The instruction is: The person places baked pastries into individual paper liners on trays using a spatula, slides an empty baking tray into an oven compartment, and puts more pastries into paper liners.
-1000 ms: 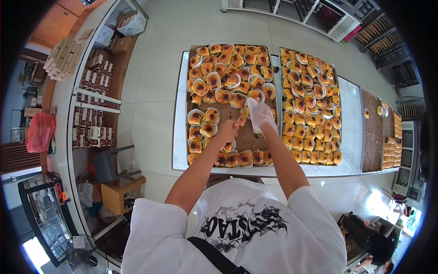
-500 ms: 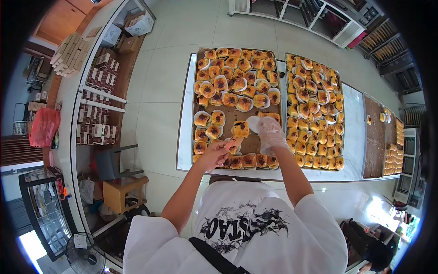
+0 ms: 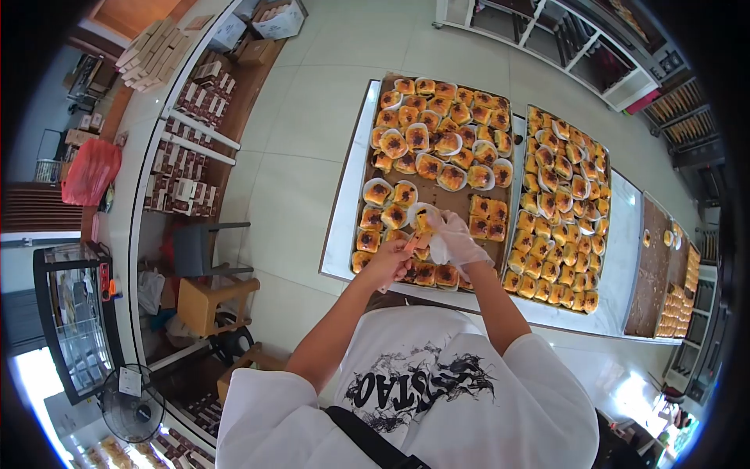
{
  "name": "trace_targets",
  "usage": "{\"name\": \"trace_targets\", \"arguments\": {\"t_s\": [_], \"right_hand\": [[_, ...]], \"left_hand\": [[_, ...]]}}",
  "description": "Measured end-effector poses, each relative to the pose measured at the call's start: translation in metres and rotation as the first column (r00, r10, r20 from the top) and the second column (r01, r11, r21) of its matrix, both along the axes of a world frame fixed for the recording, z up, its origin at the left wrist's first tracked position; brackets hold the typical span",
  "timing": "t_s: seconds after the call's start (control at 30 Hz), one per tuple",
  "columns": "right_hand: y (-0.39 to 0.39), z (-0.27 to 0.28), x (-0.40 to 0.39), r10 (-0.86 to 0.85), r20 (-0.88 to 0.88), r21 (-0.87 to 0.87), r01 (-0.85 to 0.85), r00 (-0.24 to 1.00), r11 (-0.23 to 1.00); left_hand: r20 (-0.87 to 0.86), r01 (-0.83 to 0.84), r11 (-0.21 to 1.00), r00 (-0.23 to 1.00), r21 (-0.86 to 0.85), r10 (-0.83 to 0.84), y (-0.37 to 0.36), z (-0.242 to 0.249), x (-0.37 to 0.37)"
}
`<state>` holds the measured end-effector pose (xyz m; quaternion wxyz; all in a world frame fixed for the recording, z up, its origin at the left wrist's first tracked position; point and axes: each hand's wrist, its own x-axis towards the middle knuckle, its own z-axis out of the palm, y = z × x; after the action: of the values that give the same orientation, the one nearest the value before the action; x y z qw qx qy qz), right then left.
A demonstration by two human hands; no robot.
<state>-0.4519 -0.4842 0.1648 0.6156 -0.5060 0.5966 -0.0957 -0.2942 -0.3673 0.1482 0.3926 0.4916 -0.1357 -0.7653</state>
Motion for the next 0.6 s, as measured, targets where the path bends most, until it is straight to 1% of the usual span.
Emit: {"name": "trace_targets", "arguments": {"t_s": [0.07,0.1,0.17,0.2,0.27,0.3,0.33,0.37,0.4,0.43,0.47,0.53,0.57,0.6], "right_hand": [[0.000,0.006,0.008,0.157,-0.139,-0.069,-0.168,0.978,0.983],[-0.001,-0.006,0.010,0.155,-0.166,-0.097,-0.173,0.974,0.980],[-0.002,-0.046,0.010,0.140,-0.224,-0.151,-0.176,0.965,0.973],[0.000,-0.054,0.010,0.139,-0.305,-0.235,-0.216,0.942,0.948],[0.005,-0.062,0.015,0.107,-0.456,-0.384,-0.304,0.883,0.872],[0.006,-0.048,0.020,0.146,-0.463,-0.367,-0.339,0.874,0.866],[0.008,-0.022,0.022,0.181,-0.472,-0.349,-0.371,0.863,0.860],[0.009,-0.007,0.021,0.217,-0.481,-0.330,-0.405,0.849,0.853],[0.009,-0.008,0.014,0.216,-0.437,-0.369,-0.393,0.873,0.842],[0.007,-0.012,0.007,0.217,-0.391,-0.410,-0.380,0.894,0.829],[0.005,-0.019,0.000,0.221,-0.345,-0.451,-0.368,0.912,0.813],[0.003,-0.047,-0.011,0.137,-0.056,-0.400,-0.148,0.989,0.904],[0.006,-0.058,-0.017,0.015,0.122,-0.282,0.020,0.992,0.959],[0.009,-0.057,-0.021,-0.139,0.277,-0.141,0.183,0.951,0.973]], "left_hand": [[0.022,0.002,0.999,1.000,0.055,-0.004,-0.003,-0.001,-0.003],[0.034,0.005,0.997,0.999,0.083,-0.008,-0.003,-0.001,-0.003],[0.068,0.076,0.995,0.994,0.068,-0.080,0.004,-0.010,0.005],[0.083,0.115,0.992,0.989,0.061,-0.119,0.008,-0.012,0.008],[0.157,0.122,0.989,0.978,0.089,-0.135,0.025,0.018,0.021],[0.198,0.132,0.986,0.969,0.100,-0.149,0.030,0.030,0.028],[0.251,0.102,0.990,0.960,0.095,-0.123,0.033,0.032,0.031],[0.301,0.072,0.994,0.949,0.086,-0.095,0.036,0.034,0.032],[0.350,0.040,0.996,0.935,0.074,-0.064,0.035,0.035,0.031],[0.338,-0.001,0.999,0.941,0.041,-0.013,0.031,0.025,0.029],[0.398,-0.029,0.999,0.916,-0.027,0.037,0.025,0.019,0.023],[0.496,-0.078,0.983,0.855,-0.165,0.151,0.007,0.010,-0.002],[0.594,-0.118,0.963,0.767,-0.241,0.243,-0.004,0.001,-0.018],[0.592,-0.115,0.950,0.758,-0.291,0.273,-0.013,0.004,-0.031]]}}
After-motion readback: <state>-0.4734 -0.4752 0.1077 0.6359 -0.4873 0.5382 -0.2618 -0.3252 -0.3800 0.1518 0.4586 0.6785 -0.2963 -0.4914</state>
